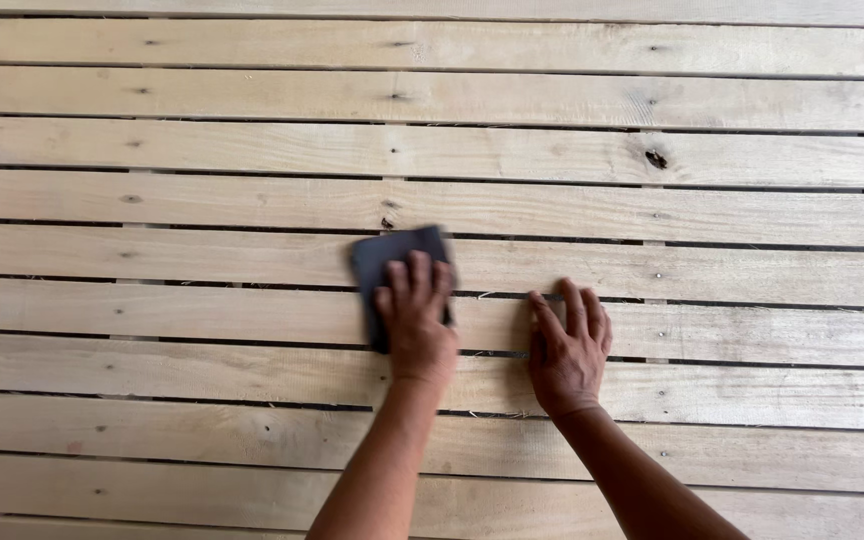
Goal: The person sands the surface of a slatted wooden platform by hand, rubbing a sheet of sandpaper back and forth across the planks. They work progressively across different sections of the deck, steadying the wood with their free hand while smoothing the boards.
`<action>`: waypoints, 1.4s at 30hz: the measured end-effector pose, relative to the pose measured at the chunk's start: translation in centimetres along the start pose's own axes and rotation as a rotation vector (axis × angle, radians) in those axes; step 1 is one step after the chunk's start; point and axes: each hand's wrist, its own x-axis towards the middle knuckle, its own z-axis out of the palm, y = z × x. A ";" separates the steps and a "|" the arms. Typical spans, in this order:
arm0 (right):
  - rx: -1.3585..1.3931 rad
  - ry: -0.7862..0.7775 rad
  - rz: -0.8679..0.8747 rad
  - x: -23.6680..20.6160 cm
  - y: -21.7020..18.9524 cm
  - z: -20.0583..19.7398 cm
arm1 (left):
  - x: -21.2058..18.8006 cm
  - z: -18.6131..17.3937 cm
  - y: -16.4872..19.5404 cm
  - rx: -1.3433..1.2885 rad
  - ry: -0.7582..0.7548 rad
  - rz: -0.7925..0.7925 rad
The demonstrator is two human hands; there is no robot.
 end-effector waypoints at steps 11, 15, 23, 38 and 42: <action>0.095 -0.041 -0.502 7.7 -1.4 0.7 | -0.7 0.8 -0.5 -0.019 -0.041 0.132; 0.054 -0.100 -0.698 9.0 -1.1 0.3 | -0.8 1.3 0.1 0.028 -0.029 0.131; -0.042 -0.177 -0.750 9.4 -1.5 0.3 | -0.6 0.8 0.0 0.027 -0.067 0.116; -0.084 -0.563 -0.234 8.8 -4.9 0.9 | -0.5 0.7 0.5 0.059 -0.123 0.083; 0.052 -0.703 0.015 8.6 -5.0 0.2 | -0.6 0.9 0.2 0.063 -0.109 0.097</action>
